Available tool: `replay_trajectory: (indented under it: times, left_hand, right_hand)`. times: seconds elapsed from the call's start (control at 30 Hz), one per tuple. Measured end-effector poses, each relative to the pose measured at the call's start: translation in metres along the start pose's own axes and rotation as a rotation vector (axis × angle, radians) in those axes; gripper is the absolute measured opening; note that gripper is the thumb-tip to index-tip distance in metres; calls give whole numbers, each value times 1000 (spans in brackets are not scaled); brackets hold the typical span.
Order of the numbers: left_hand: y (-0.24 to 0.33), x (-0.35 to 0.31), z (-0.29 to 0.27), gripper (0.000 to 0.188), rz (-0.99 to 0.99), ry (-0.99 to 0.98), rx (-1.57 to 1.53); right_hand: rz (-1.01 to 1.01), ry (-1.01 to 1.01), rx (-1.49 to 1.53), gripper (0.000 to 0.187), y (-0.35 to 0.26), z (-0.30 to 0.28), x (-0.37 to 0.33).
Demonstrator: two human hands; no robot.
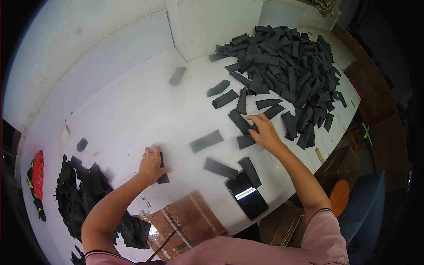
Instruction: The person is inspecting and sorting black rubber/plastic strips at a workbench.
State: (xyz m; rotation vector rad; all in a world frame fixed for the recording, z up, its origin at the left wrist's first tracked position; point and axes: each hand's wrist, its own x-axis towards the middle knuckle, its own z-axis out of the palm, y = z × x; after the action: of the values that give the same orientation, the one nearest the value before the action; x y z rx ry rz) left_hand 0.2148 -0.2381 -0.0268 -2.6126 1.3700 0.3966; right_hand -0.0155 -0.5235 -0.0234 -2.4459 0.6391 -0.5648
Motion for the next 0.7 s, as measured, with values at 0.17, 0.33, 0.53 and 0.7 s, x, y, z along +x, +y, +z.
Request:
replay_trajectory:
  times: [0.17, 0.33, 0.53, 0.7]
  left_hand:
    - [5, 15, 23, 44, 62, 89, -430]
    - [34, 52, 29, 25, 38, -113, -682]
    - [120, 85, -127, 59, 378, 39, -1591]
    - [68, 67, -117, 52, 340, 480, -780]
  right_hand:
    - [22, -84, -207, 44, -34, 48, 7]
    - [3, -147, -172, 16, 6, 75, 40]
    - [-78, 474, -414, 39, 2, -63, 113]
    - [43, 133, 51, 53, -33, -51, 81]
